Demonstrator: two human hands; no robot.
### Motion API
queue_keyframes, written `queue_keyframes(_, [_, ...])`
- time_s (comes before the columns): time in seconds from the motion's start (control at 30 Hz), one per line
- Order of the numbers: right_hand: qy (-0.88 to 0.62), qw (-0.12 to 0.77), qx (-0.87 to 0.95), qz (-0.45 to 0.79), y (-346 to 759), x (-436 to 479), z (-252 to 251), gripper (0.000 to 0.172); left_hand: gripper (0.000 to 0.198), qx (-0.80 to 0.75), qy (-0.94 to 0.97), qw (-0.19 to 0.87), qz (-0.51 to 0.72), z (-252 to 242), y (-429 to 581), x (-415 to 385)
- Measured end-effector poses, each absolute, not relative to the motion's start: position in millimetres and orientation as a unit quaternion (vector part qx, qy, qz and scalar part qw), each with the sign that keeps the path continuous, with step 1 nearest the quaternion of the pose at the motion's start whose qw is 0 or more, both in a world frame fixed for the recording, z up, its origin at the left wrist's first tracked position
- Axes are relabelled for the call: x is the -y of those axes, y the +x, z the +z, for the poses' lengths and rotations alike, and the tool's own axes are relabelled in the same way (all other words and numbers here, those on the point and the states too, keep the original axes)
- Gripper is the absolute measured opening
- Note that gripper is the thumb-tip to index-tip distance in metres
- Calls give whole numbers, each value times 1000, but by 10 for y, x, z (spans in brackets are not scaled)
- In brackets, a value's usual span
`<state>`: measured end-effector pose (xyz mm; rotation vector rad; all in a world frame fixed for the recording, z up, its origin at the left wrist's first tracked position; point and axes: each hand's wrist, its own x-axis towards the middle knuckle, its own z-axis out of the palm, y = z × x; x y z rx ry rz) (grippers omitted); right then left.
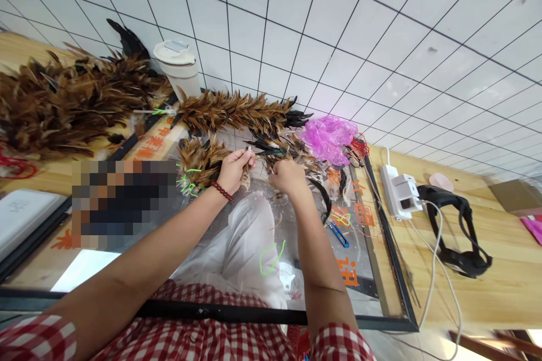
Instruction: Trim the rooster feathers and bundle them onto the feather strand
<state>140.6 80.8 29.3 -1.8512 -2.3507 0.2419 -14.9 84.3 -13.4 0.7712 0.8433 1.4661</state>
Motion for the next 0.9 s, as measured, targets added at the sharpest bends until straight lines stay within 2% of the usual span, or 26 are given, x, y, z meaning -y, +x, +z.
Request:
queue_keyframes(0.3, [-520,146,828,153,1505,-774,549,15,25,-385,367,561,634,-118,-141,-825])
queue_keyframes(0.43, [-472,189,848,149,1464,-765,586,18,26,-374,449,576,572,-117,-110,-790])
queue_keyframes(0.67, [-503,305,778,221,1483,-801,508,29,22,-383,457,585,549,-131,-100,-787])
queue_keyframes(0.77, [-524,303,765,223,1527,-815,497,26,25,-388,436,598,549,-139,-107,-789])
queue_keyframes(0.9, [-534,252,778,214,1564,-804,522,20,29,-385,404,611,562,-141,-105,-787])
